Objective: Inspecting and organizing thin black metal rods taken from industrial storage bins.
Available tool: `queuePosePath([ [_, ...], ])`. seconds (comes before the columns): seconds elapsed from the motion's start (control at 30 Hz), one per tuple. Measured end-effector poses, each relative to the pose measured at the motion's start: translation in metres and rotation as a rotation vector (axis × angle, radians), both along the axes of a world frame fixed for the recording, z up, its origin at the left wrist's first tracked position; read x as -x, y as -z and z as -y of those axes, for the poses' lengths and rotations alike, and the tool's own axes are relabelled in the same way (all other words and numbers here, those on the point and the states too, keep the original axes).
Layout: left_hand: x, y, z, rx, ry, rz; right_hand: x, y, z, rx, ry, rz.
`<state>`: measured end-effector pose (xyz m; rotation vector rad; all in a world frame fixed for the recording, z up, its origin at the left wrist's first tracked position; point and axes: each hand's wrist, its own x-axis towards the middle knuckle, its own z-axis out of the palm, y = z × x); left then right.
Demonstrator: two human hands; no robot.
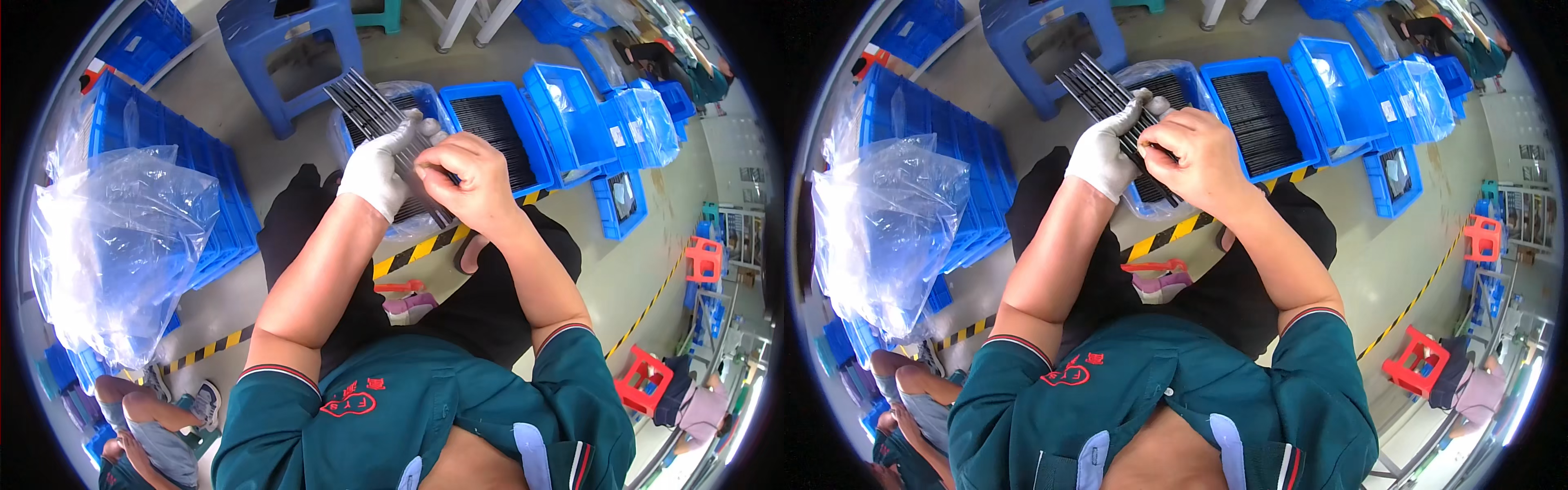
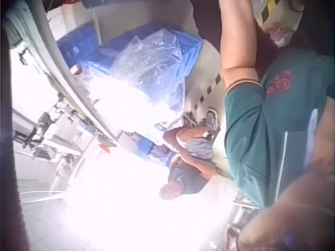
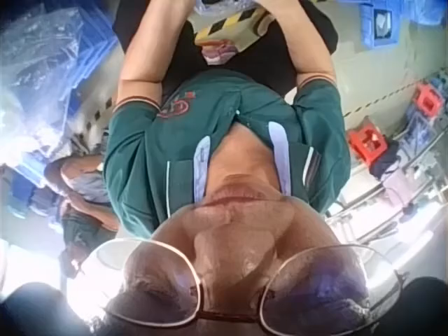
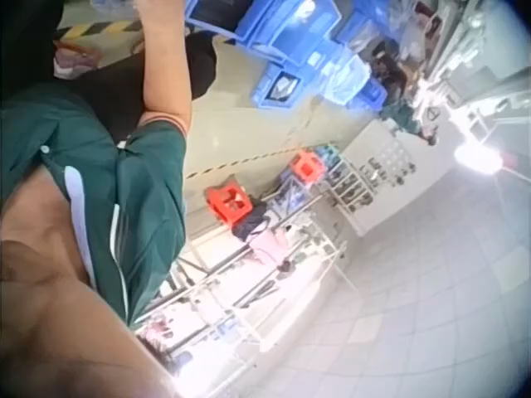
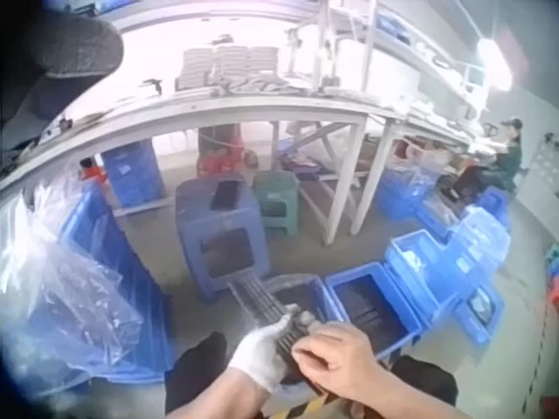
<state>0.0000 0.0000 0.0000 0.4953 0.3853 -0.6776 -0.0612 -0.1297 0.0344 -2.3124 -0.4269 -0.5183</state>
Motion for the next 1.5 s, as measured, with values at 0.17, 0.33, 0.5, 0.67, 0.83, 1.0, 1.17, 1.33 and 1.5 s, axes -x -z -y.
queuePosePath([
  [0.17,0.000,0.005,-0.004,0.034,0.018,0.039,0.000,0.006,-0.010,0.097,-0.025,0.137],
  [0.33,-0.006,0.022,0.014,0.051,0.061,0.078,0.004,0.004,0.007,0.020,0.035,0.097],
  [0.5,-0.005,0.050,0.017,0.038,0.173,-0.025,0.023,-0.018,0.020,-0.193,0.080,0.180],
  [0.67,0.009,0.065,0.048,-0.043,0.375,-0.250,0.085,-0.013,0.045,-0.152,-0.021,0.114],
  [0.83,0.014,0.099,0.092,-0.359,0.644,-0.206,0.137,0.001,0.077,-0.354,0.175,0.005],
  [1.0,-0.002,0.148,0.165,-0.566,0.930,-0.222,0.167,0.012,0.103,-0.510,0.326,-0.036],
  [1.17,-0.027,0.187,0.265,-0.615,1.219,-0.018,0.184,0.013,0.126,-0.617,0.351,-0.010],
  [1.33,-0.038,0.233,0.356,-0.805,1.330,0.274,0.198,0.013,0.155,-0.775,0.344,-0.038],
  [1.5,-0.043,0.325,0.409,-0.976,1.500,0.378,0.207,0.019,0.175,-0.935,0.365,-0.046],
])
